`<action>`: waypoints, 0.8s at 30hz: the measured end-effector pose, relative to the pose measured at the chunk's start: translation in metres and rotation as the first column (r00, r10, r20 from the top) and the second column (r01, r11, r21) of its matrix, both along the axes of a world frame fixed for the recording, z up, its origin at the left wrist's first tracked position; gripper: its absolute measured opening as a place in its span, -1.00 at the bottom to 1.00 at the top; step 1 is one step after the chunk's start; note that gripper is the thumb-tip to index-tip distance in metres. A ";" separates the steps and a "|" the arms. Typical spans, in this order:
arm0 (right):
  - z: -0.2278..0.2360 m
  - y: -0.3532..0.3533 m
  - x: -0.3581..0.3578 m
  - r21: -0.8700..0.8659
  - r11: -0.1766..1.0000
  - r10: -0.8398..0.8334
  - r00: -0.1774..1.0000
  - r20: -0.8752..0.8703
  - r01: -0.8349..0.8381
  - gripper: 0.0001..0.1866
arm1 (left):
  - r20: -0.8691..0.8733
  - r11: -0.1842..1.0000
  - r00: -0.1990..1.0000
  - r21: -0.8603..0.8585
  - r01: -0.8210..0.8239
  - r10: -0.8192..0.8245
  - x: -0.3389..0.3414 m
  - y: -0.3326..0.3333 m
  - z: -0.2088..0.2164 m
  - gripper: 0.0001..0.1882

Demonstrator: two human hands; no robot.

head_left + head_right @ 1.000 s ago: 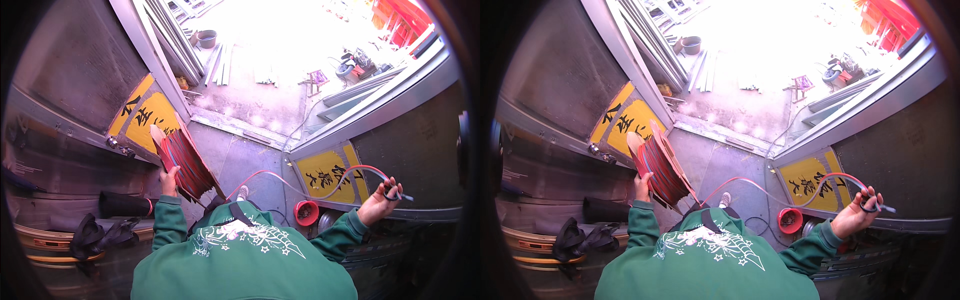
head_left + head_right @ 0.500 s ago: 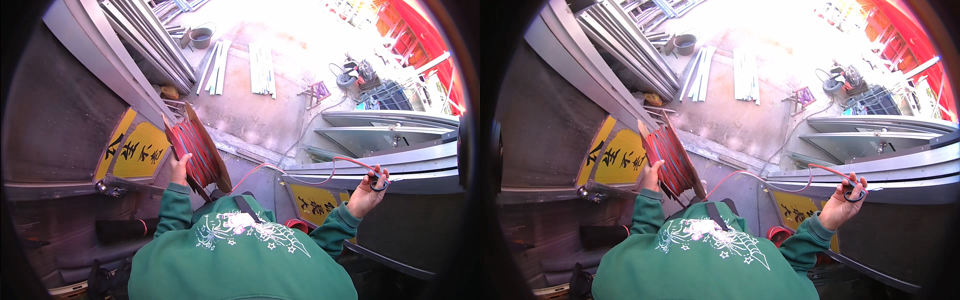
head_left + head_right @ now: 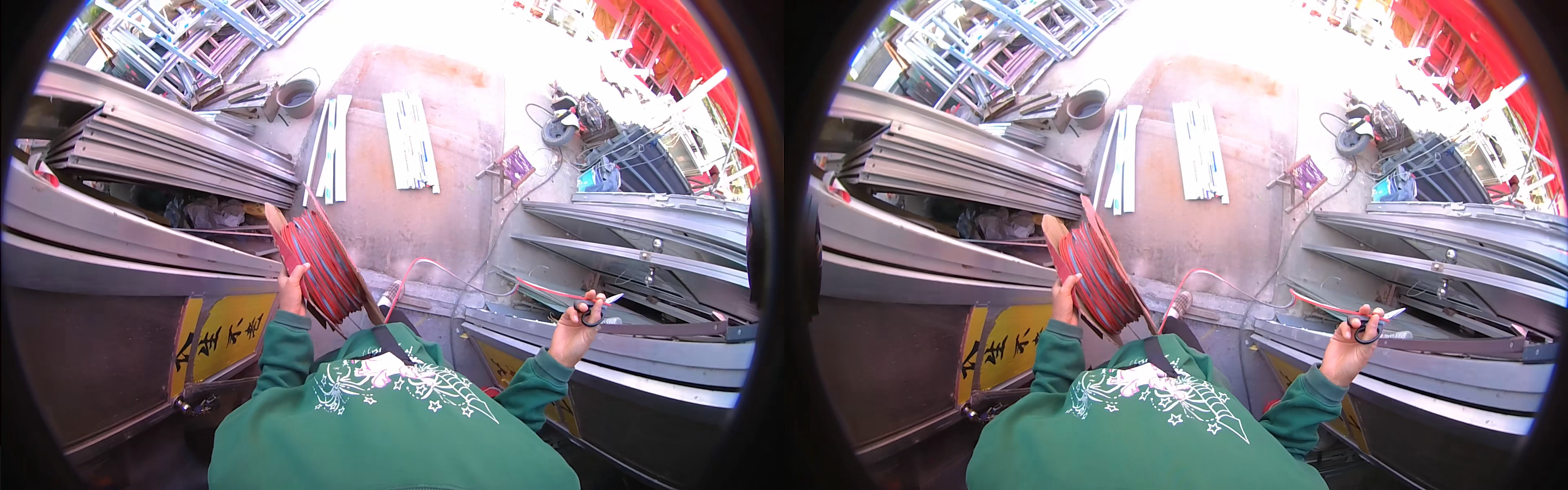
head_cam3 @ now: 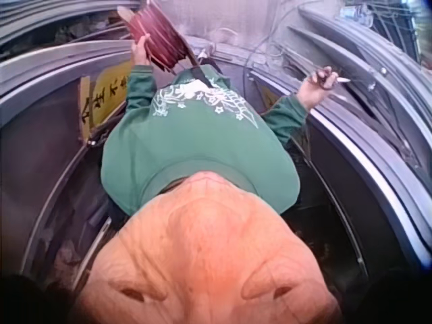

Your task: The person retrieves a coiled red rubber strip, cuts a segment with scissors, and inserts it into the groove of a long aluminum profile. The person repeats the insertion process on several aluminum profiles while sitting on the floor.

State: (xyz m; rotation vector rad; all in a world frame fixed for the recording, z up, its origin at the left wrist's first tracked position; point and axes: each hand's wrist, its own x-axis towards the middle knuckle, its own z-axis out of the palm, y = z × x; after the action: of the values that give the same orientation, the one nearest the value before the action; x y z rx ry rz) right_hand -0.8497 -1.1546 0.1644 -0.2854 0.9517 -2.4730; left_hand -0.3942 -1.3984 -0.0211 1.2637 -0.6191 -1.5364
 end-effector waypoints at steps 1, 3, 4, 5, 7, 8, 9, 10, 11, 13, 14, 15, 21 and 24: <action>-0.001 -0.022 -0.008 0.005 1.000 -0.028 0.996 0.088 0.028 -0.74 | 0.006 1.000 1.000 0.015 -0.022 0.022 -0.008 -0.012 0.004 -0.54; 0.002 -0.062 -0.022 0.073 0.997 0.031 0.999 -0.013 -0.030 -0.74 | -0.056 0.998 0.997 0.017 -0.054 0.054 -0.022 -0.040 0.010 -0.53; 0.004 -0.081 -0.029 0.096 0.994 0.062 0.997 -0.049 -0.057 -0.74 | -0.077 0.998 0.995 0.018 -0.065 0.066 -0.026 -0.057 0.014 -0.50; 0.007 -0.098 -0.034 0.134 0.989 0.072 0.994 -0.082 -0.061 -0.75 | -0.100 0.996 0.991 0.027 -0.084 0.086 -0.032 -0.072 0.017 -0.48; 0.015 -0.122 -0.043 0.141 0.986 0.097 0.991 -0.090 -0.084 -0.76 | -0.114 0.996 0.990 0.002 -0.089 0.089 -0.041 -0.103 0.022 -0.53; 0.018 -0.130 -0.046 0.147 0.986 0.095 0.993 -0.070 -0.084 -0.77 | -0.151 0.996 0.985 -0.008 -0.085 0.083 -0.047 -0.117 0.023 -0.54; 0.021 -0.138 -0.049 0.165 0.982 0.103 0.991 -0.085 -0.088 -0.77 | -0.200 0.996 0.977 -0.040 -0.083 0.073 -0.054 -0.132 0.022 -0.56; 0.023 -0.144 -0.055 0.162 0.983 0.112 0.986 -0.123 -0.092 -0.77 | -0.216 0.996 0.973 -0.013 -0.084 0.079 -0.062 -0.146 0.019 -0.57; 0.025 -0.150 -0.060 0.137 0.984 0.133 0.977 -0.169 -0.110 -0.77 | -0.241 0.997 0.967 -0.003 -0.083 0.080 -0.071 -0.159 0.014 -0.58; 0.029 -0.159 -0.072 0.090 0.990 0.122 0.980 -0.160 -0.108 -0.78 | -0.283 0.996 0.955 0.033 -0.085 0.091 -0.089 -0.184 -0.003 -0.59; 0.030 -0.163 -0.078 0.071 0.994 0.095 0.982 -0.160 -0.085 -0.78 | -0.300 0.994 0.949 0.057 -0.088 0.101 -0.099 -0.197 -0.014 -0.59; 0.033 -0.165 -0.085 0.043 0.997 0.069 0.985 -0.156 -0.063 -0.77 | -0.329 0.995 0.939 0.059 -0.085 0.099 -0.107 -0.210 -0.026 -0.59; 0.048 -0.190 -0.127 -0.072 0.995 -0.086 0.978 -0.188 0.074 -0.75 | -0.295 0.959 0.944 0.276 -0.062 0.145 -0.180 -0.297 -0.090 -0.65; 0.050 -0.206 -0.146 -0.082 0.988 -0.142 0.976 -0.163 0.131 -0.72 | -0.227 0.925 0.969 0.379 -0.010 0.103 -0.212 -0.335 -0.096 -0.64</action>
State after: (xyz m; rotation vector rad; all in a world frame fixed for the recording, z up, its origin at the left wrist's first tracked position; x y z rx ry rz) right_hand -0.9953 -1.3605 0.2149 -0.4738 0.9827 -2.6455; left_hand -0.6058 -1.7330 -0.1175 1.3305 -0.1271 -1.7824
